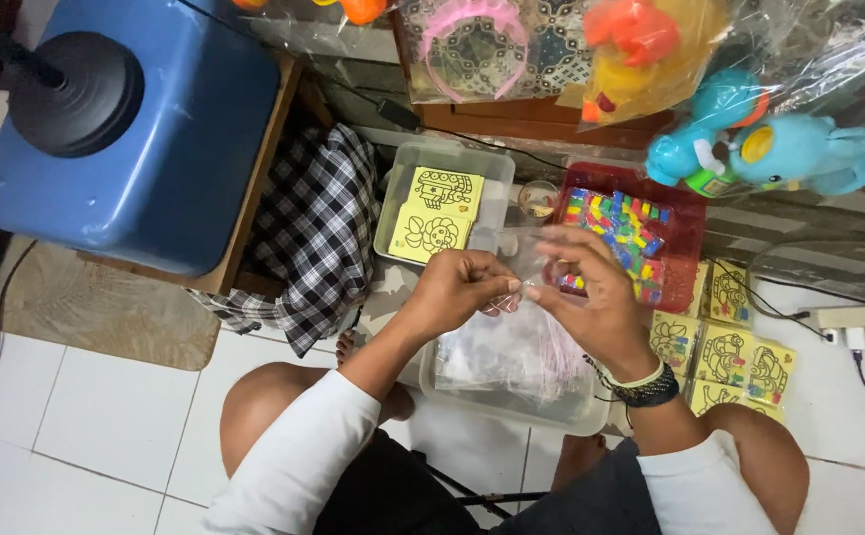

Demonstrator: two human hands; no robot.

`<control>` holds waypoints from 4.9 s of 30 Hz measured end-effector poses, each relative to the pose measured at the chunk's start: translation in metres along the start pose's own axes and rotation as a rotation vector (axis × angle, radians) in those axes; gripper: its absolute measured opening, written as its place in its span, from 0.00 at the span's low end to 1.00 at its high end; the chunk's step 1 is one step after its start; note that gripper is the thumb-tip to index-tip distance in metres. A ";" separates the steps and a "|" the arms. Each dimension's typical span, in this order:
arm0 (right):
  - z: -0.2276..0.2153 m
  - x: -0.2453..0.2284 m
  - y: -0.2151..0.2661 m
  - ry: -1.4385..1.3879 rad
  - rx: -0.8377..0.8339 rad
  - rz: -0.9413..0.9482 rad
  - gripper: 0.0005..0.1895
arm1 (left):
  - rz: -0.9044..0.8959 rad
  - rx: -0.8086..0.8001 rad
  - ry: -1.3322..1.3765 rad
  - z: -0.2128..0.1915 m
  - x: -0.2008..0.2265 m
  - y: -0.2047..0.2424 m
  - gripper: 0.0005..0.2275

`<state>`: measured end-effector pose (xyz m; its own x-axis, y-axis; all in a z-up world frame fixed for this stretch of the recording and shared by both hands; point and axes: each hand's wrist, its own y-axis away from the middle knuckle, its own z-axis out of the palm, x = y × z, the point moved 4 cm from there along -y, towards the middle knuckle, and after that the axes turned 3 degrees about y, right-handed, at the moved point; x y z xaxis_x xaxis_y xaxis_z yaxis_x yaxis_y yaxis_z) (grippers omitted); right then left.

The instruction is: The person packages illustrated cards into small plastic bags. The person places a card into a bag, adds several small colorful plastic blocks, and seals the bag before placing it on the floor.

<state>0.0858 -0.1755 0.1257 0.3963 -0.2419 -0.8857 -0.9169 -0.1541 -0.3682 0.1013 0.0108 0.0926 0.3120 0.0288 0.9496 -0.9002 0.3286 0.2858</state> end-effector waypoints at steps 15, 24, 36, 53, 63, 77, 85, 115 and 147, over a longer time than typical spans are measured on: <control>0.003 0.028 0.005 -0.023 -0.061 0.155 0.03 | 0.058 -0.065 -0.327 -0.011 0.022 0.001 0.04; -0.003 0.055 0.001 0.092 0.005 0.187 0.01 | 0.218 0.214 -0.501 -0.075 0.057 -0.007 0.05; 0.149 0.145 -0.067 1.066 -0.474 0.030 0.19 | 0.289 0.348 -0.294 -0.103 0.066 0.003 0.06; 0.146 0.105 -0.062 0.606 -0.187 -0.122 0.18 | 0.339 0.375 -0.318 -0.106 0.083 0.011 0.07; 0.016 0.088 -0.008 0.086 -0.001 0.278 0.13 | 0.295 0.287 -0.065 -0.099 0.079 0.003 0.06; -0.069 0.014 0.000 -0.370 0.394 0.162 0.28 | 0.137 0.006 -0.230 -0.022 0.044 -0.003 0.01; -0.067 0.012 0.003 -0.305 0.498 0.159 0.12 | 0.060 -0.073 -0.234 0.001 0.037 0.003 0.04; -0.059 0.009 -0.004 -0.175 0.332 0.208 0.16 | 0.106 -0.124 -0.117 -0.003 0.032 0.006 0.12; -0.015 0.000 -0.011 0.113 0.012 0.042 0.04 | 0.132 -0.082 -0.446 -0.003 0.031 0.011 0.06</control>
<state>0.0966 -0.1881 0.1339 0.3599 -0.3541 -0.8632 -0.9330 -0.1301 -0.3356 0.1017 0.0179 0.1251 0.0191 -0.3270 0.9448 -0.8907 0.4237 0.1647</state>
